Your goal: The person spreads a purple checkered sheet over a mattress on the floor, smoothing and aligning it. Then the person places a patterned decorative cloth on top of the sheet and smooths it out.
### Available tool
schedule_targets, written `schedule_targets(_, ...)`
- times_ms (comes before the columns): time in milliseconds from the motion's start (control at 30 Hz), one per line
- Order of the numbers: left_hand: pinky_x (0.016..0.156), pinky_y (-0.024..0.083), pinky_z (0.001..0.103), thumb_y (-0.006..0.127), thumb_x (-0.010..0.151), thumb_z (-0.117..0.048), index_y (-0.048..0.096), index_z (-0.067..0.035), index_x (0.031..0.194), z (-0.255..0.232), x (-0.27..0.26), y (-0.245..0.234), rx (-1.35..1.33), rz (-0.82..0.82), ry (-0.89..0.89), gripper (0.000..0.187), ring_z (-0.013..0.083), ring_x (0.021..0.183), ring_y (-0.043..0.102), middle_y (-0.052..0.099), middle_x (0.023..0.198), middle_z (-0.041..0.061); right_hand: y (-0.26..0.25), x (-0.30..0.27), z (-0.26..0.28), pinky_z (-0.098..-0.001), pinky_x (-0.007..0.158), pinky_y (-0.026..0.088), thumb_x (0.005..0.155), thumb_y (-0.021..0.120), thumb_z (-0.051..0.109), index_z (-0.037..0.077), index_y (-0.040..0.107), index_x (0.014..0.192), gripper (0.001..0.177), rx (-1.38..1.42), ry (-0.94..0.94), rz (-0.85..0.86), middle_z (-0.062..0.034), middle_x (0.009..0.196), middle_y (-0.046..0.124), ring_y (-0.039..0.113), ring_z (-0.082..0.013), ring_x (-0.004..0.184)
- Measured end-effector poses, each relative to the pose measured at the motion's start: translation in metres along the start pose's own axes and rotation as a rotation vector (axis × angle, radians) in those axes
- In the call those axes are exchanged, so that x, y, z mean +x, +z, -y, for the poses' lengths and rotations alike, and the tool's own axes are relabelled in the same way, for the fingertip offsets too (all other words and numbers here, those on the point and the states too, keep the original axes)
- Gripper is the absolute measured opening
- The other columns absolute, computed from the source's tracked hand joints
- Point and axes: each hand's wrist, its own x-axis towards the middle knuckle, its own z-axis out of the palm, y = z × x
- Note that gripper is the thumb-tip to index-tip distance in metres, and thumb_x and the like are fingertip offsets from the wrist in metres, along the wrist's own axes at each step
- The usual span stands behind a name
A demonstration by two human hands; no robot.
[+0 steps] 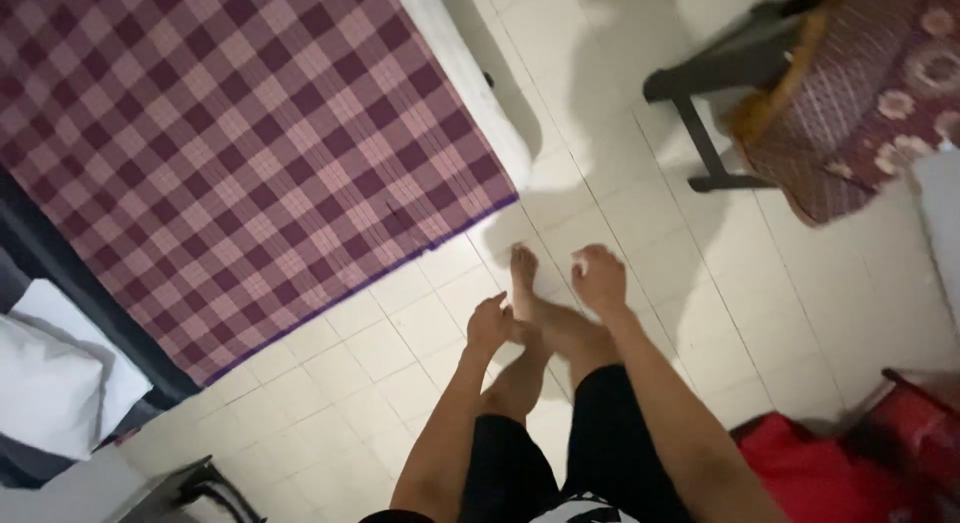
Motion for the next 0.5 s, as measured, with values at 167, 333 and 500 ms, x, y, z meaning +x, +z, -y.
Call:
schedule_targets(167, 0.102, 0.056, 0.05, 0.052, 0.104, -0.025, 0.065, -0.006, 0.136, -0.088, -0.114, -0.021, -0.295, -0.114, 0.034, 0.039, 0.0405, 0.119, 0.067, 0.068, 0.124, 0.022, -0.125, -0.051, -0.047, -0.0481, 0.097, 0.051, 0.1, 0.062, 0.014, 0.015, 0.074, 0.117, 0.02, 0.275, 0.072, -0.299, -0.01, 0.119, 0.069, 0.066, -0.0348, 0.115)
schedule_targets(333, 0.098, 0.059, 0.048, 0.053, 0.1, -0.022, 0.068, -0.002, 0.131, -0.121, -0.143, 0.028, -0.313, -0.139, 0.023, 0.039, 0.0417, 0.114, 0.069, 0.071, 0.119, 0.024, -0.225, -0.053, -0.133, -0.0482, 0.086, 0.053, 0.1, 0.063, 0.009, 0.009, 0.071, 0.111, 0.013, 0.328, 0.186, -0.639, -0.0109, 0.104, 0.067, 0.066, -0.0333, 0.099)
schedule_targets(500, 0.1, 0.06, 0.046, 0.056, 0.1, -0.031, 0.068, -0.012, 0.133, -0.182, -0.086, 0.09, -0.253, -0.066, -0.087, 0.04, 0.0349, 0.113, 0.072, 0.074, 0.119, 0.018, -0.323, 0.008, -0.22, -0.05, 0.073, 0.057, 0.097, 0.067, 0.006, 0.002, 0.064, 0.109, 0.013, 0.329, 0.367, -0.815, -0.013, 0.097, 0.057, 0.065, -0.0367, 0.087)
